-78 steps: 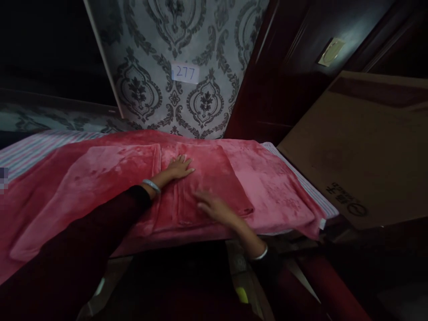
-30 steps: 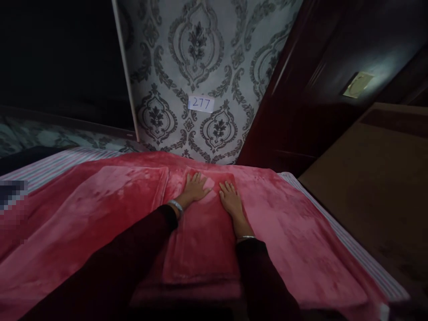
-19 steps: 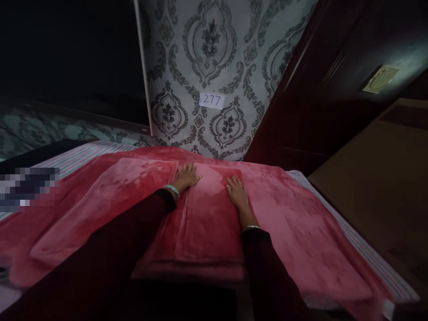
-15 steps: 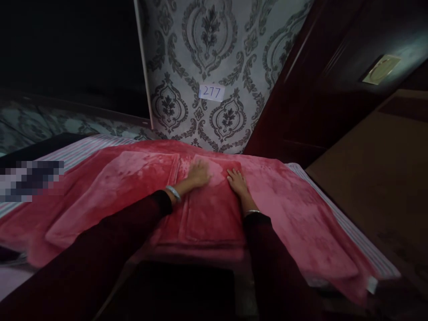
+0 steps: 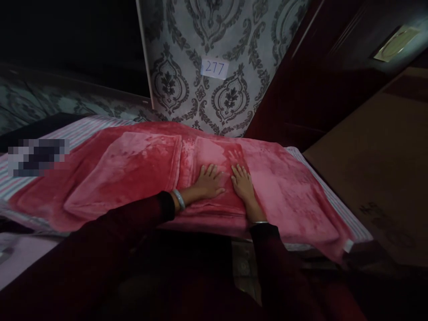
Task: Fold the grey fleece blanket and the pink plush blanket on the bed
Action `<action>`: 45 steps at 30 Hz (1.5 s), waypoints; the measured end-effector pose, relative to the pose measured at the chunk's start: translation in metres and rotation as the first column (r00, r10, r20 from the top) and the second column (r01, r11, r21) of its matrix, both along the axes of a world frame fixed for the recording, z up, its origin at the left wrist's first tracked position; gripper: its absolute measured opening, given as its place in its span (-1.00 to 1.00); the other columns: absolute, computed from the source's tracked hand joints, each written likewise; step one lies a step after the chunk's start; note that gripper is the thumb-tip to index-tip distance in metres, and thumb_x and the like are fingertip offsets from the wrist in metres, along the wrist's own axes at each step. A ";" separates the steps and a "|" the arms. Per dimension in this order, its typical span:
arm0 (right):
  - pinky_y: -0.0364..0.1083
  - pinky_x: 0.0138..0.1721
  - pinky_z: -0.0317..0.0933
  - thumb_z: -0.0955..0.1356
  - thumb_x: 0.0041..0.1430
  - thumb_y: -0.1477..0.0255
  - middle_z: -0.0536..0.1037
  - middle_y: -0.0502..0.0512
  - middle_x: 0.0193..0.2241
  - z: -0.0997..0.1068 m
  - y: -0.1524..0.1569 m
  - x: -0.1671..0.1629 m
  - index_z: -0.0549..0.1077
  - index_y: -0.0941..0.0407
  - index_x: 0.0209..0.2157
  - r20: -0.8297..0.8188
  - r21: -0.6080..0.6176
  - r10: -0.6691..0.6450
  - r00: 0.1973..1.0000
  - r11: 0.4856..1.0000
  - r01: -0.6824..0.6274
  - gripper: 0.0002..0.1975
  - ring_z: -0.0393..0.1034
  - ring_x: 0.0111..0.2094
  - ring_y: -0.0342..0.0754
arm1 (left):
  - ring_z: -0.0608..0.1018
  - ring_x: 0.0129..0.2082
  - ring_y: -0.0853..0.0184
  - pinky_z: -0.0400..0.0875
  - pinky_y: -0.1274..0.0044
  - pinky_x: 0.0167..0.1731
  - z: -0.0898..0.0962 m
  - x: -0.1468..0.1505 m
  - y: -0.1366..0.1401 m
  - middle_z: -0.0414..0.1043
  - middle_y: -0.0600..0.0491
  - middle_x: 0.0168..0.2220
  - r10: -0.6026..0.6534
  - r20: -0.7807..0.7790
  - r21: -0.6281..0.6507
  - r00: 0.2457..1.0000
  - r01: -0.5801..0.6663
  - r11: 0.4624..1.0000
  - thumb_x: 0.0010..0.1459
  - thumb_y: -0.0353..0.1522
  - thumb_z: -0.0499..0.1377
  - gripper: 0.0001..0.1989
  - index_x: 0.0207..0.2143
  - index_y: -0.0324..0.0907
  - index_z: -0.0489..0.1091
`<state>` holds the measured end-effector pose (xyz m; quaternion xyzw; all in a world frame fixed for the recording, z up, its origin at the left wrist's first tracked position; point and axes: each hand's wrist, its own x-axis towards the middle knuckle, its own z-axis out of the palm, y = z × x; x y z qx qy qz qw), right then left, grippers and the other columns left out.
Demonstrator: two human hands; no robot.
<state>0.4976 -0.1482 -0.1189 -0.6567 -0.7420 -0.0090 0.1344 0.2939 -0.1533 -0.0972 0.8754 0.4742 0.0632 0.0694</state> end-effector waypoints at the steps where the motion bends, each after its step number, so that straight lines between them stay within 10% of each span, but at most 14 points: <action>1: 0.23 0.36 -0.05 0.11 0.44 0.35 0.08 0.16 0.45 0.002 0.000 -0.001 0.15 0.08 0.42 0.003 -0.004 -0.003 1.000 1.000 0.003 -0.43 -0.07 0.44 0.14 | -0.18 0.49 -0.10 -0.37 0.00 0.40 0.002 -0.010 0.000 -0.17 -0.17 0.50 0.017 -0.024 -0.010 1.000 -0.017 1.000 0.29 0.07 0.00 -0.17 0.46 -0.18 0.03; 8: 0.24 0.38 -0.07 0.11 0.44 0.34 0.05 0.15 0.45 0.010 0.002 -0.005 0.14 0.08 0.42 -0.004 -0.030 -0.031 1.000 0.999 0.031 -0.43 -0.08 0.45 0.15 | -0.14 0.49 -0.05 -0.40 0.00 0.40 0.019 -0.068 -0.002 -0.21 -0.26 0.50 0.085 -0.123 -0.065 0.989 -0.094 0.993 0.34 -0.04 0.04 -0.19 0.45 -0.35 -0.02; 14: 0.16 0.39 -0.03 0.13 0.39 0.40 0.23 0.21 0.38 0.022 0.004 0.001 0.23 0.16 0.38 -0.110 -0.092 -0.009 0.994 0.996 -0.001 -0.43 0.05 0.41 0.08 | 0.10 0.43 -0.06 -0.20 -0.02 0.39 0.046 -0.043 -0.021 0.11 -0.32 0.41 0.123 -0.059 -0.062 0.991 -0.126 0.990 0.41 -0.12 -0.07 -0.37 0.34 -0.35 0.22; 22: 0.23 0.35 0.00 0.09 0.47 0.29 0.10 0.06 0.45 0.011 -0.057 -0.027 0.14 -0.05 0.42 0.072 -0.082 -0.095 0.993 0.992 0.101 -0.46 -0.06 0.44 0.10 | -0.04 0.47 -0.12 -0.21 -0.07 0.37 0.006 0.009 -0.085 -0.08 -0.19 0.48 -0.080 -0.021 -0.007 0.997 0.080 0.997 0.31 0.08 0.00 -0.20 0.44 -0.14 0.06; 31: 0.21 0.36 -0.05 0.07 0.47 0.28 0.05 0.10 0.46 0.013 -0.068 -0.035 0.11 -0.02 0.43 0.077 -0.103 -0.119 0.990 0.987 0.126 -0.44 -0.09 0.45 0.11 | 0.11 0.42 -0.13 -0.10 0.12 0.38 -0.003 -0.039 -0.110 0.10 -0.38 0.40 0.017 -0.086 0.127 0.996 -0.006 0.992 0.28 0.01 0.11 -0.18 0.37 -0.40 0.17; 36: 0.20 0.35 -0.03 0.05 0.47 0.29 0.08 0.11 0.45 0.010 -0.069 -0.034 0.12 0.01 0.43 0.082 -0.089 -0.110 0.991 0.989 0.117 -0.44 -0.08 0.44 0.10 | 0.47 0.15 0.07 0.21 0.23 0.23 0.021 -0.070 -0.121 0.49 -0.20 0.08 -0.089 0.056 0.126 0.994 0.081 0.989 0.36 -0.18 0.09 -0.59 0.08 -0.27 0.46; 45: 0.20 0.35 -0.02 0.05 0.47 0.29 0.11 0.12 0.44 0.007 -0.069 -0.035 0.15 0.00 0.42 0.104 -0.066 -0.121 0.987 0.989 0.129 -0.44 -0.05 0.43 0.10 | 0.46 0.02 -0.03 0.37 0.21 -0.02 0.038 -0.145 -0.118 0.44 -0.23 -0.08 0.400 0.012 0.134 0.916 -0.398 0.908 0.24 -0.26 0.20 -0.70 -0.10 -0.30 0.46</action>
